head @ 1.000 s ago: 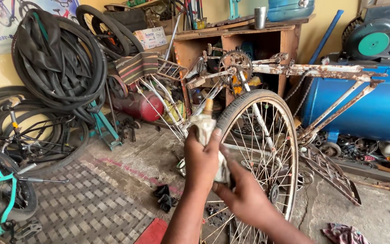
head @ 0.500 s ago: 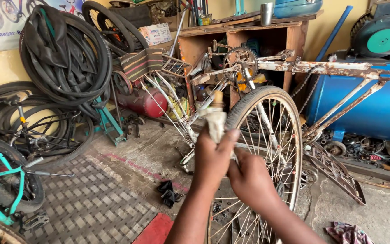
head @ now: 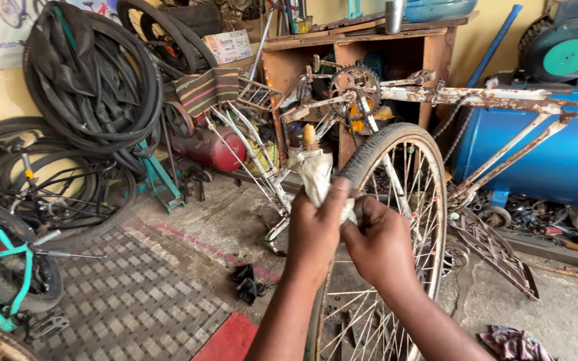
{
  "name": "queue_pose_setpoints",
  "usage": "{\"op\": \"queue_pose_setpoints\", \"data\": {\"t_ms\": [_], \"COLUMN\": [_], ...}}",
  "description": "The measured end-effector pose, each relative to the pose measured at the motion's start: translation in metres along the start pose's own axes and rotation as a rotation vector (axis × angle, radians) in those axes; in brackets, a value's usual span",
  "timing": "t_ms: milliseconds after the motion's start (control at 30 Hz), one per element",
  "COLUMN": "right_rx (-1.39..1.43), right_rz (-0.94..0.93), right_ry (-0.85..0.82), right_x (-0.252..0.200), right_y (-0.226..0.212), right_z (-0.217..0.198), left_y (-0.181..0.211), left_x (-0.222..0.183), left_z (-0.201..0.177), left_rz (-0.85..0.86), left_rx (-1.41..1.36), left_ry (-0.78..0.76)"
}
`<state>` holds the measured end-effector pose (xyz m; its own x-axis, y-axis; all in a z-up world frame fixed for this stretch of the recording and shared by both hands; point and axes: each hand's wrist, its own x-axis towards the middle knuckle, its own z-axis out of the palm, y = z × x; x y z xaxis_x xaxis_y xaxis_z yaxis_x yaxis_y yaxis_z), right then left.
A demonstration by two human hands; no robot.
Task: The person cleans the hub of a bicycle wheel with a cloth, removes small ball bearings, and wipes them clean using a dark rag and a patterned cloth.
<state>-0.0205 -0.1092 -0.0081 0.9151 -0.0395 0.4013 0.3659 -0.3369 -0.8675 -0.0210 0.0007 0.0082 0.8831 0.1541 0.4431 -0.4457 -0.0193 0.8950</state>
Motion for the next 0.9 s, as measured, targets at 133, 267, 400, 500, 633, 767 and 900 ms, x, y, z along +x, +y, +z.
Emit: {"op": "queue_pose_setpoints", "data": {"t_ms": [133, 267, 400, 500, 633, 767, 900], "right_rx": [0.058, -0.102, -0.07, 0.0, 0.12, 0.132, -0.096], "right_rz": [-0.21, -0.293, -0.292, -0.276, -0.383, -0.293, -0.337], "right_ry": [0.1, -0.171, -0.147, -0.007, 0.07, 0.138, 0.075], "right_x": [-0.006, -0.002, 0.0, 0.006, 0.0, -0.001, 0.001], "right_y": [-0.004, 0.013, 0.023, 0.023, 0.011, 0.006, 0.005], "right_z": [0.004, -0.02, -0.019, -0.012, 0.0, 0.011, 0.007], "left_y": [0.005, 0.011, 0.002, -0.006, -0.005, -0.008, -0.008], "left_x": [-0.006, -0.002, 0.004, 0.004, 0.002, 0.001, 0.002], "left_z": [0.005, -0.003, -0.003, 0.0, -0.003, -0.003, -0.008], "left_rz": [0.137, -0.095, 0.128, -0.011, 0.011, 0.081, 0.027], "left_rx": [-0.004, 0.033, 0.016, 0.01, -0.065, -0.089, 0.042], "left_ry": [-0.017, 0.072, 0.173, 0.207, 0.123, 0.048, 0.029]}}
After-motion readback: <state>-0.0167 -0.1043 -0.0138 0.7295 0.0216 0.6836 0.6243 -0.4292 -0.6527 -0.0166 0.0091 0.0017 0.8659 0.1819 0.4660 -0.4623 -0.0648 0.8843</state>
